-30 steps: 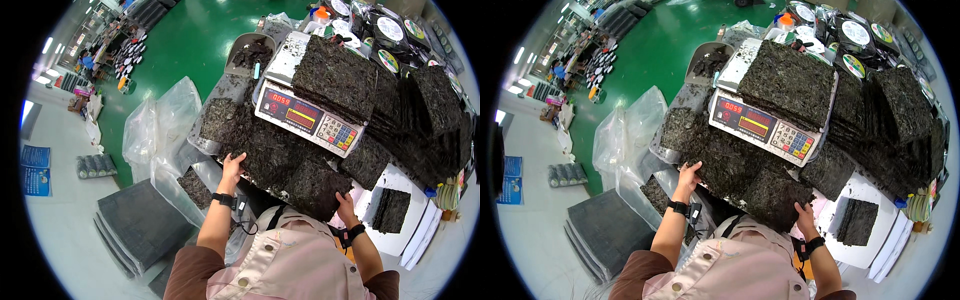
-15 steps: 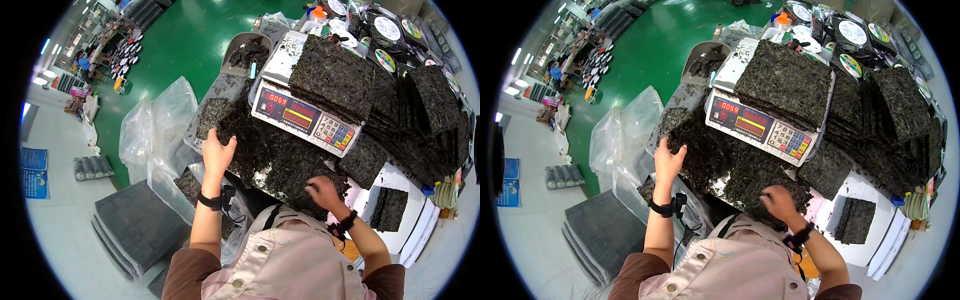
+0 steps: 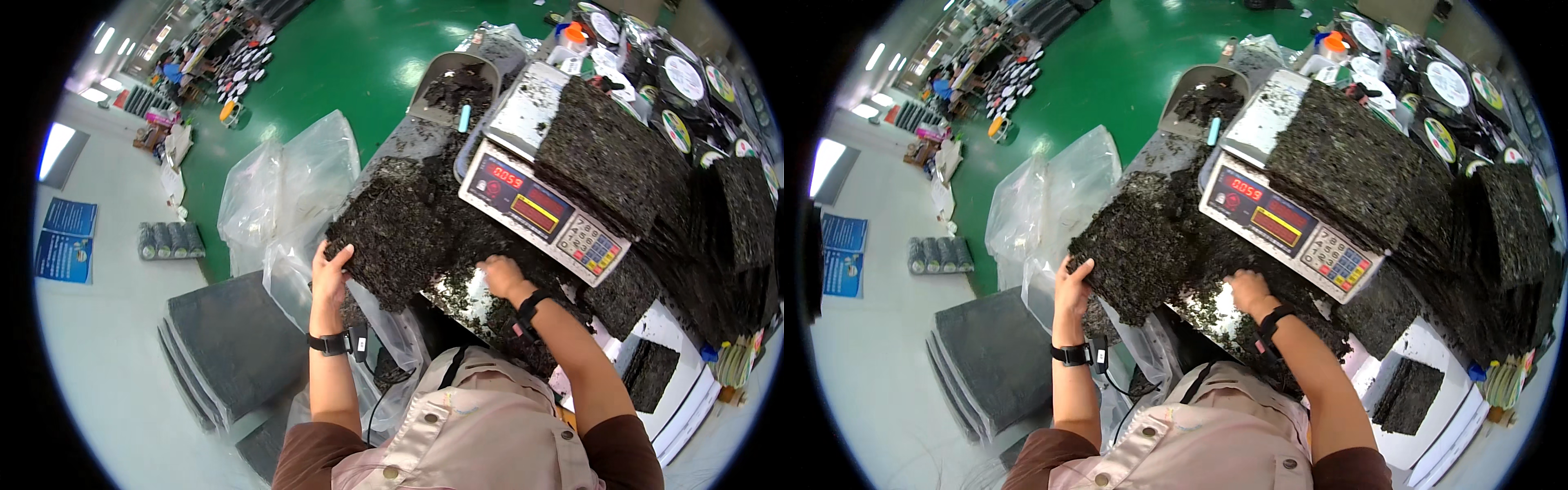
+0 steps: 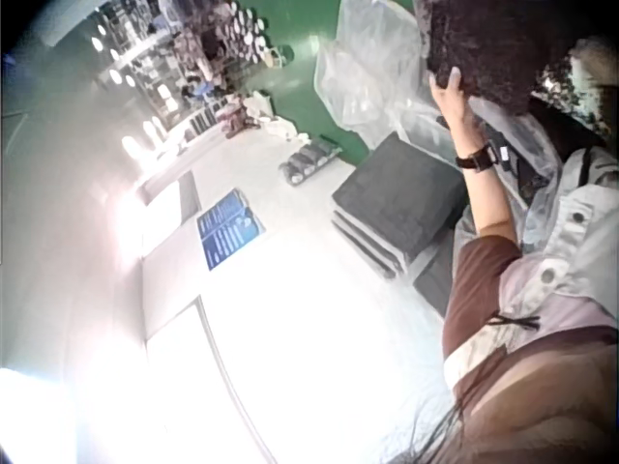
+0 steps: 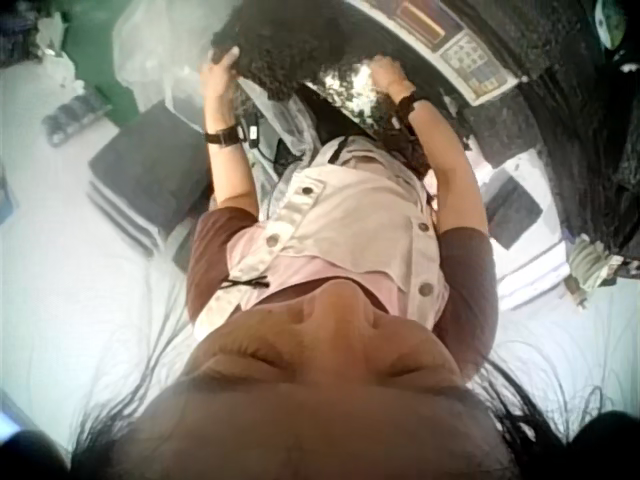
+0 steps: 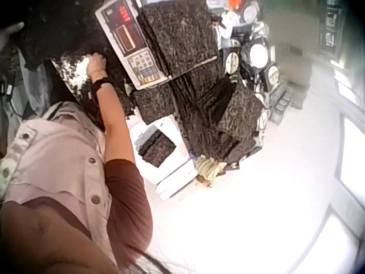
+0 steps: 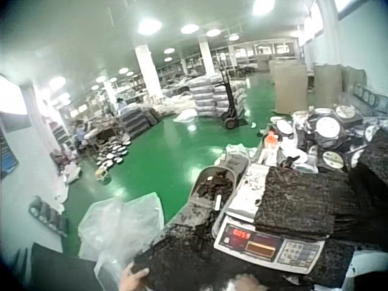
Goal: The person weighs sheets of seaweed on a digital scale, adding and removing small amounts of seaweed by hand to reach a target weight before placing the stacks into a large plastic bag.
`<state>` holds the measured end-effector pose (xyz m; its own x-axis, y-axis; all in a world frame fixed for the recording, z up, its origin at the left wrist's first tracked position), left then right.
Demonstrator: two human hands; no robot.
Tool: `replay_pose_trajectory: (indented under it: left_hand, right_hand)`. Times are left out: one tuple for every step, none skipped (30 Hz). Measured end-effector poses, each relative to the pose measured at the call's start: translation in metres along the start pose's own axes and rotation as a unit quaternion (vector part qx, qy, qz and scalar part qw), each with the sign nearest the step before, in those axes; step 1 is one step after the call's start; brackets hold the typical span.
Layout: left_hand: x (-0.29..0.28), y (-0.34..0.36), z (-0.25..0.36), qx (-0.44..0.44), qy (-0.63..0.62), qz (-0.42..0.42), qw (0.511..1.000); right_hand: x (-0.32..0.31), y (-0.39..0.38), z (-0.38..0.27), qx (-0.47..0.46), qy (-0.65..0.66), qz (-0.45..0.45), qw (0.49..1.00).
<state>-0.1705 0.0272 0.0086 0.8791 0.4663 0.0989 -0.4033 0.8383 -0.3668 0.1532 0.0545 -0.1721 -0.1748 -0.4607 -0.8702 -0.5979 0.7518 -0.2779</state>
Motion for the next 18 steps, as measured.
replay_pose_trajectory:
  left_hand:
    - [-0.005,-0.005,-0.001,-0.048,0.026,0.008,0.998]
    - [-0.011,-0.004,-0.013,-0.052,-0.033,-0.005,0.998]
    - [-0.012,-0.005,-0.021,-0.057,-0.066,-0.013,0.996]
    - [-0.014,-0.007,-0.027,-0.062,-0.099,-0.021,0.993]
    - [-0.021,-0.006,-0.039,-0.073,-0.099,-0.018,0.992]
    - [-0.018,-0.007,-0.047,-0.090,-0.116,0.011,0.989]
    - [-0.017,-0.008,-0.055,-0.106,-0.122,-0.013,0.987]
    - [-0.014,-0.008,-0.062,-0.122,-0.128,-0.038,0.984]
    - [-0.009,-0.008,-0.066,-0.130,-0.143,-0.019,0.981]
    - [-0.012,-0.003,-0.077,-0.130,-0.146,-0.065,0.979]
    - [-0.013,-0.002,-0.082,-0.145,-0.143,-0.079,0.976]
    - [-0.012,0.000,-0.086,-0.160,-0.140,-0.093,0.973]
    - [-0.013,0.001,-0.093,-0.168,-0.151,-0.076,0.971]
    - [-0.011,0.004,-0.103,-0.176,-0.161,-0.058,0.970]
    - [-0.012,0.007,-0.110,-0.184,-0.169,-0.042,0.967]
    - [-0.011,0.009,-0.115,-0.219,-0.206,-0.074,0.951]
    - [-0.011,0.013,-0.118,-0.254,-0.243,-0.106,0.930]
    - [-0.008,0.016,-0.120,-0.288,-0.279,-0.139,0.905]
  right_hand:
    - [-0.010,0.003,0.007,0.024,0.053,0.006,0.998]
    - [-0.018,0.005,0.010,0.049,0.106,0.012,0.993]
    - [-0.032,0.004,0.002,0.070,0.101,0.014,0.992]
    - [-0.049,0.002,-0.010,0.092,0.097,0.016,0.991]
    - [-0.058,0.003,-0.019,0.114,0.093,0.019,0.989]
    - [-0.053,0.005,-0.021,0.116,0.250,0.086,0.957]
    - [-0.047,0.006,-0.029,0.158,0.397,0.096,0.899]
    - [-0.041,0.008,-0.037,0.196,0.534,0.105,0.816]
    - [-0.041,0.010,-0.044,0.218,0.563,0.100,0.791]
    - [-0.042,0.010,-0.049,0.239,0.592,0.095,0.764]
    - [-0.045,0.009,-0.052,0.260,0.619,0.091,0.736]
    - [-0.052,0.005,-0.053,0.271,0.648,0.093,0.705]
    - [-0.061,0.001,-0.055,0.279,0.677,0.093,0.674]
    - [-0.066,-0.002,-0.055,0.287,0.705,0.094,0.642]
    - [-0.066,-0.003,-0.051,0.302,0.713,0.071,0.629]
    - [-0.068,-0.006,-0.049,0.289,0.741,0.070,0.603]
    - [-0.070,-0.010,-0.048,0.275,0.767,0.069,0.576]
    - [-0.071,-0.016,-0.044,0.263,0.791,0.069,0.548]
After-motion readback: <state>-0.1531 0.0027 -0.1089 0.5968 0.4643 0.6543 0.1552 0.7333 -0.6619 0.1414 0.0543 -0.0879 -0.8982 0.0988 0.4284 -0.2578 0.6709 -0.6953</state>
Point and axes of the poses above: each hand's wrist, its own y-axis towards the middle knuckle, its own x-axis out of the palm, z = x × y, the point moved 3 cm from there along y, towards the middle knuckle, and after that the axes turned 1 degree about -z, right-handed, at the moved point
